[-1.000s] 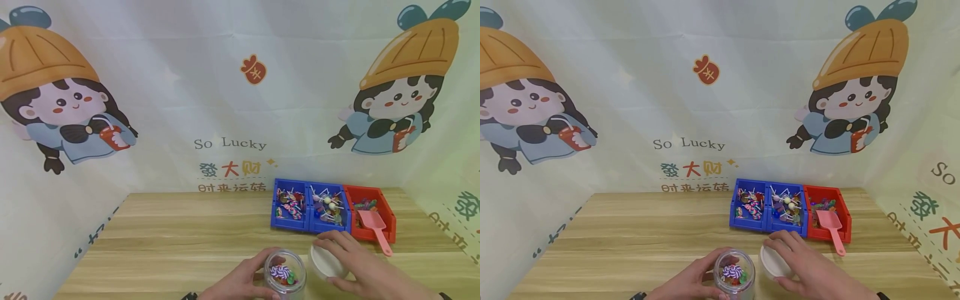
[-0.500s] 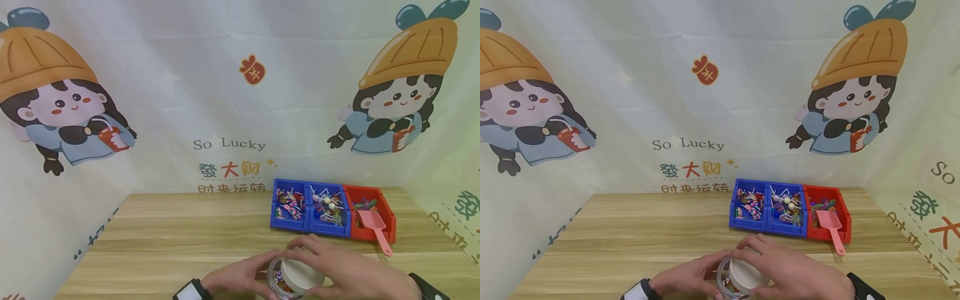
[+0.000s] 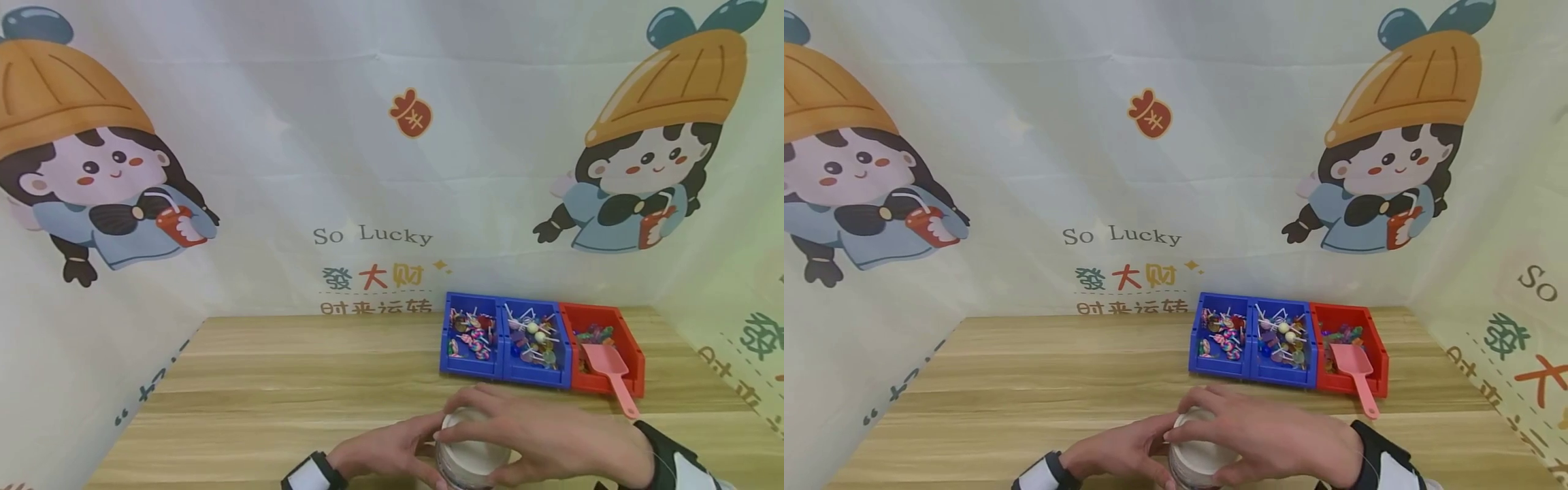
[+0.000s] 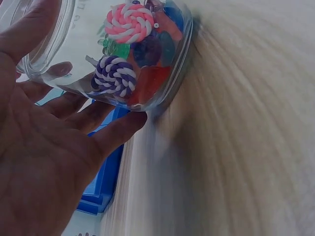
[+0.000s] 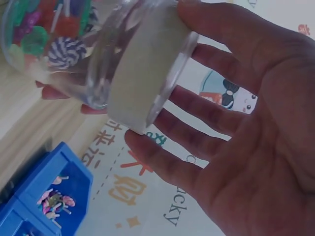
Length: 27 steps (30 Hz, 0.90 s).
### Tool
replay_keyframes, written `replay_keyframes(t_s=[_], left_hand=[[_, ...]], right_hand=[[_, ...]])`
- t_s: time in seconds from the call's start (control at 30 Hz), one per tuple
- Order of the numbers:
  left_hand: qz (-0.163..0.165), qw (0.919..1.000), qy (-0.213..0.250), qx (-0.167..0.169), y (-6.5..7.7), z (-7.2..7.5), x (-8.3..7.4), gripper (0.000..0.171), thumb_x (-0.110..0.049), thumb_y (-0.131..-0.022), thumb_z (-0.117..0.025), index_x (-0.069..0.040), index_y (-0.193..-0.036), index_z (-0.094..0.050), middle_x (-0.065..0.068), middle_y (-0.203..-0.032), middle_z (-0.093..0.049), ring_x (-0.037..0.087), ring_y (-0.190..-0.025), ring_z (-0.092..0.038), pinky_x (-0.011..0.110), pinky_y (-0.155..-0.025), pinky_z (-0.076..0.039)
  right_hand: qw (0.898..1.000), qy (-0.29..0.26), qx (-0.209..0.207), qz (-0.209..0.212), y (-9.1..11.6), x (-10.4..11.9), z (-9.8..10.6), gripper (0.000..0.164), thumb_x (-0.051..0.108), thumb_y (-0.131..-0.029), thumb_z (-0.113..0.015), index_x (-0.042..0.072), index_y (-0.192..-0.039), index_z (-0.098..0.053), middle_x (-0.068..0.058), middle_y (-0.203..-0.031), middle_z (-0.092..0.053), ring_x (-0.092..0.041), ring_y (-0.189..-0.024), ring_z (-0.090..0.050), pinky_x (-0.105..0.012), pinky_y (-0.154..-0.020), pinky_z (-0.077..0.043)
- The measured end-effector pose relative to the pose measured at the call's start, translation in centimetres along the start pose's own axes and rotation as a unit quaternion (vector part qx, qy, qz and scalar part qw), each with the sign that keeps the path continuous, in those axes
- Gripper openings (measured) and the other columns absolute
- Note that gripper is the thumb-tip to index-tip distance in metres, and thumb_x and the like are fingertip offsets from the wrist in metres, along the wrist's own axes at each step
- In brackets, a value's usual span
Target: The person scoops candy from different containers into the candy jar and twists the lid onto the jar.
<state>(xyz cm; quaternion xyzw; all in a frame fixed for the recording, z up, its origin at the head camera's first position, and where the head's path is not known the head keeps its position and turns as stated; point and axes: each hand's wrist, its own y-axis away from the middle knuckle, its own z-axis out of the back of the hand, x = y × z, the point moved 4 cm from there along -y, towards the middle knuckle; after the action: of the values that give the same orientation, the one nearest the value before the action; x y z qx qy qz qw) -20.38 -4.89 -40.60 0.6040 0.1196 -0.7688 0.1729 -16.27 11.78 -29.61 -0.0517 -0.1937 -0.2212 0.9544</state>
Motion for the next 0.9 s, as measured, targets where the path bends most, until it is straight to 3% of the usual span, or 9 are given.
replay_keyframes(t_s=[0.23, 0.5, 0.67, 0.8, 0.9], left_hand=[[-0.006, 0.9999, 0.007, 0.007, 0.0, -0.1, 0.0, 0.069, -0.006, -0.089, -0.065, -0.021, -0.146, -0.03, 0.008, -0.144, -0.044, 0.004, -0.126, -0.046, 0.019, -0.108, -0.038], [0.018, 0.9998, 0.008, 0.008, -0.1, 0.0, 0.2, 0.076, -0.013, -0.089, -0.067, -0.027, -0.15, -0.023, 0.001, -0.137, -0.048, 0.002, -0.117, -0.052, 0.019, -0.102, -0.043], [0.002, 0.9998, 0.019, 0.006, 0.0, -0.1, 0.2, 0.069, -0.009, -0.09, -0.065, -0.023, -0.147, -0.03, 0.004, -0.143, -0.043, 0.003, -0.122, -0.048, 0.018, -0.107, -0.039], [0.004, 0.9988, 0.049, -0.003, 0.1, -0.6, 0.2, 0.064, -0.015, -0.092, -0.063, -0.026, -0.147, -0.031, -0.002, -0.146, -0.04, 0.005, -0.123, -0.049, 0.019, -0.106, -0.041], [0.011, 0.9969, 0.075, -0.021, 0.3, -1.2, 0.1, 0.067, -0.023, -0.094, -0.061, -0.033, -0.149, -0.025, -0.007, -0.149, -0.038, 0.007, -0.126, -0.05, 0.02, -0.103, -0.044]], right_hand=[[0.999, -0.014, 0.021, 0.021, -0.6, 0.0, 0.5, 0.053, 0.034, -0.085, -0.072, 0.039, -0.134, -0.051, 0.004, -0.132, -0.051, -0.009, -0.113, -0.05, -0.022, -0.091, -0.053], [0.999, -0.011, 0.036, 0.014, -1.0, 0.2, 0.3, 0.053, 0.033, -0.084, -0.073, 0.038, -0.133, -0.054, 0.005, -0.133, -0.052, -0.008, -0.114, -0.05, -0.021, -0.091, -0.053], [0.998, 0.027, 0.015, -0.058, -1.3, 0.0, -0.3, 0.053, 0.043, -0.082, -0.073, 0.043, -0.13, -0.052, 0.005, -0.127, -0.049, -0.012, -0.108, -0.05, -0.017, -0.078, -0.052], [0.986, 0.04, 0.019, -0.163, -1.6, -0.4, -1.1, 0.053, 0.065, -0.081, -0.061, 0.043, -0.128, -0.049, 0.0, -0.131, -0.051, -0.024, -0.114, -0.051, -0.034, -0.081, -0.057], [0.975, 0.06, 0.016, -0.212, -1.7, -0.6, -1.7, 0.058, 0.074, -0.08, -0.052, 0.037, -0.125, -0.05, -0.003, -0.129, -0.053, -0.026, -0.11, -0.053, -0.042, -0.081, -0.058]])
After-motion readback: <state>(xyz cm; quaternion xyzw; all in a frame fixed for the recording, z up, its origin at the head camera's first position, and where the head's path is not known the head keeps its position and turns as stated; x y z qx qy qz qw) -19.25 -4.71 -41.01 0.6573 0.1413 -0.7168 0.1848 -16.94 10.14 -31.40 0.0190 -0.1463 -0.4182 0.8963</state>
